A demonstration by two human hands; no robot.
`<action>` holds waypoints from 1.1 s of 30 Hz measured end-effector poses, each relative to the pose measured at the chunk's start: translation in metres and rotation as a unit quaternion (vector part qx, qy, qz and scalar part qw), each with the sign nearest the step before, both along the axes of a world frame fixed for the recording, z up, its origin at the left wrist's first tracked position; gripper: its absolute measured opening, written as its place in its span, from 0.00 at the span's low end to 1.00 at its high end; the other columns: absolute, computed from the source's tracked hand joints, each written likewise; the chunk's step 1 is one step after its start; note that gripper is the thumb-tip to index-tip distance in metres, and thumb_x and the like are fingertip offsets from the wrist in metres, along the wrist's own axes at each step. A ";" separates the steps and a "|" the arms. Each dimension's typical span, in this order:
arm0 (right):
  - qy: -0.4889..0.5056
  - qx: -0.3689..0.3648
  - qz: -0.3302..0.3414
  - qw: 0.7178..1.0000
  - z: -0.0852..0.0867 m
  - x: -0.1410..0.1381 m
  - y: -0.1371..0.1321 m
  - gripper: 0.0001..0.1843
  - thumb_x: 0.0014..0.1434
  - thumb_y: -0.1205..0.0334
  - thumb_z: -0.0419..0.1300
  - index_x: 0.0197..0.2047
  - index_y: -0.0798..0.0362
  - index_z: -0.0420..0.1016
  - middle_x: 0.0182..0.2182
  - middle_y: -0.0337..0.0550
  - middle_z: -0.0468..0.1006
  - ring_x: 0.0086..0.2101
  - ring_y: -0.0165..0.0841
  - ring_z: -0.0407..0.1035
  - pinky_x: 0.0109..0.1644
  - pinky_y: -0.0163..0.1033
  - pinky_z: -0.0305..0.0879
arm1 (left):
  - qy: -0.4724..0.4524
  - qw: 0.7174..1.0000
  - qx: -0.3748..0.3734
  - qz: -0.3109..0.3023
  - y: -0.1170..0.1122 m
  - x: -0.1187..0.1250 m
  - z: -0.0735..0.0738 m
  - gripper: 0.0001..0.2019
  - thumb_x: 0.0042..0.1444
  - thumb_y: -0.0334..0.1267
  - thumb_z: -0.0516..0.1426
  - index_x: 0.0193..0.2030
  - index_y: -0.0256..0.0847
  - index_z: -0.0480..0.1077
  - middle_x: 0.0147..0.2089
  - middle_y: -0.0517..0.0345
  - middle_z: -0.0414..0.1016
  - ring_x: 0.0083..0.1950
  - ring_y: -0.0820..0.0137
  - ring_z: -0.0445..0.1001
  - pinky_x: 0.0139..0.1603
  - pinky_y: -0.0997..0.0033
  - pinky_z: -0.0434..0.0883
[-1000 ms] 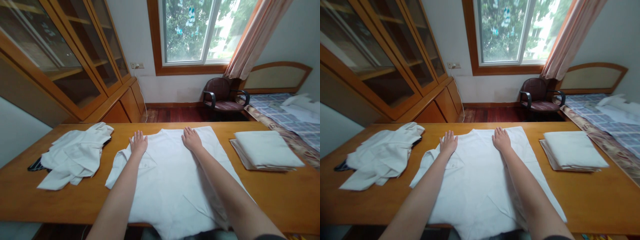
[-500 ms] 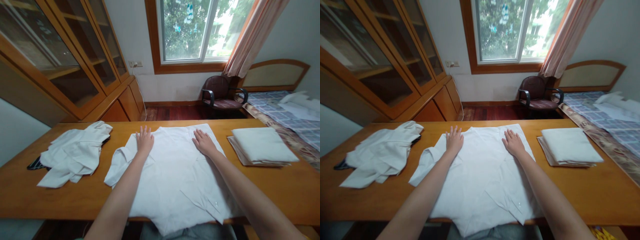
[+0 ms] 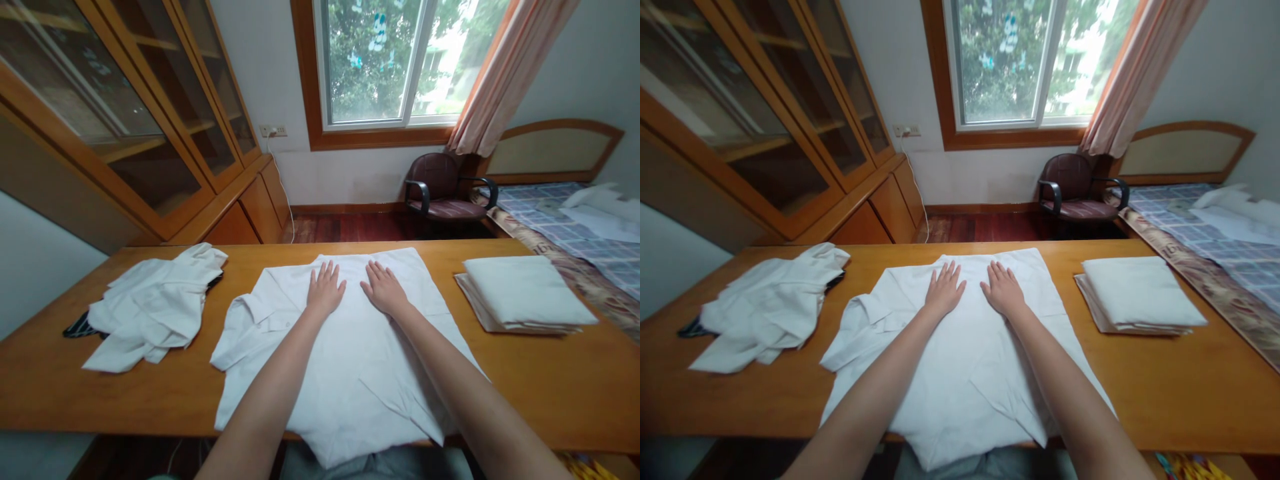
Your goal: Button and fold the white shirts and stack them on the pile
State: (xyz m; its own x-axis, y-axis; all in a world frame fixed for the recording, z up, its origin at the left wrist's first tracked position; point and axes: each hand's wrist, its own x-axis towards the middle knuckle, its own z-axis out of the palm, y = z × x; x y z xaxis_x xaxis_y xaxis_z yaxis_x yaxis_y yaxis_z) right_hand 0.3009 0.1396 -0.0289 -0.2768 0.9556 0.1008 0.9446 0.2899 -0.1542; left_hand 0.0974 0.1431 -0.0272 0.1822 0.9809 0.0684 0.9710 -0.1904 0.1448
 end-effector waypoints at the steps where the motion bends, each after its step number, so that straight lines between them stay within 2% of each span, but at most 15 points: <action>1: -0.001 -0.002 -0.006 1.000 -0.001 0.005 0.002 0.35 0.70 0.46 0.41 0.72 0.60 0.52 0.72 0.53 0.48 0.70 0.41 0.42 0.72 0.52 0.39 | 0.001 1.000 0.001 0.000 0.000 -0.001 0.000 0.31 0.67 0.53 0.40 0.74 0.44 0.50 0.77 0.55 0.43 0.77 0.61 0.40 0.75 0.48 0.39; 5: -0.010 -0.014 -0.028 0.999 -0.002 0.027 0.012 0.37 0.69 0.44 0.40 0.72 0.61 0.51 0.72 0.53 0.47 0.70 0.41 0.41 0.72 0.50 0.39 | 0.001 1.000 0.002 0.003 0.000 -0.001 -0.001 0.31 0.67 0.53 0.40 0.74 0.45 0.50 0.77 0.56 0.43 0.77 0.62 0.39 0.75 0.49 0.39; 9: -0.016 -0.017 -0.046 0.999 -0.005 0.046 0.019 0.37 0.70 0.43 0.37 0.72 0.60 0.51 0.72 0.51 0.48 0.70 0.39 0.42 0.72 0.52 0.38 | 0.001 1.000 0.004 0.000 0.000 0.000 -0.003 0.31 0.68 0.53 0.39 0.74 0.44 0.50 0.77 0.56 0.43 0.77 0.63 0.39 0.75 0.48 0.40; 17: -0.016 -0.011 -0.105 0.994 -0.006 0.080 0.028 0.34 0.70 0.49 0.37 0.71 0.60 0.54 0.71 0.52 0.50 0.70 0.42 0.44 0.71 0.54 0.41 | 0.000 1.000 0.002 0.002 -0.001 0.000 -0.001 0.31 0.67 0.53 0.39 0.74 0.45 0.50 0.77 0.56 0.44 0.77 0.61 0.40 0.75 0.49 0.40; 20: -0.010 0.008 -0.140 0.990 -0.001 0.081 0.025 0.34 0.70 0.51 0.38 0.70 0.63 0.55 0.70 0.56 0.52 0.69 0.45 0.45 0.70 0.56 0.41 | 0.000 1.000 0.003 0.002 0.000 0.000 -0.001 0.31 0.67 0.53 0.39 0.74 0.45 0.50 0.77 0.56 0.43 0.77 0.60 0.39 0.75 0.48 0.40; 22: -0.008 0.037 -0.144 0.989 0.004 0.073 0.019 0.34 0.70 0.52 0.38 0.70 0.65 0.55 0.70 0.57 0.52 0.69 0.46 0.44 0.71 0.56 0.40 | -0.002 1.000 0.002 0.003 0.000 0.000 -0.002 0.31 0.67 0.53 0.40 0.74 0.45 0.49 0.77 0.56 0.43 0.77 0.60 0.39 0.75 0.47 0.40; 25: -0.004 0.067 -0.080 0.994 0.011 0.047 -0.001 0.32 0.71 0.53 0.39 0.70 0.65 0.55 0.71 0.56 0.51 0.69 0.43 0.44 0.72 0.53 0.39 | -0.004 1.000 -0.001 0.005 0.001 0.000 -0.002 0.31 0.67 0.53 0.39 0.74 0.47 0.49 0.77 0.57 0.43 0.77 0.62 0.39 0.75 0.48 0.40; 29: 0.010 0.039 0.067 0.997 0.013 0.008 -0.037 0.32 0.71 0.49 0.42 0.70 0.59 0.56 0.71 0.51 0.49 0.69 0.41 0.45 0.71 0.52 0.42 | -0.001 1.000 0.003 0.003 0.002 -0.001 -0.002 0.31 0.67 0.53 0.39 0.74 0.46 0.49 0.77 0.57 0.42 0.77 0.62 0.39 0.75 0.47 0.39; 33: 0.015 0.013 0.102 0.995 0.009 -0.001 -0.059 0.32 0.71 0.48 0.43 0.71 0.57 0.56 0.71 0.51 0.52 0.69 0.41 0.46 0.71 0.53 0.42 | 0.002 1.000 0.012 -0.002 0.003 -0.002 0.000 0.31 0.67 0.53 0.39 0.74 0.44 0.50 0.77 0.55 0.43 0.77 0.61 0.40 0.75 0.47 0.40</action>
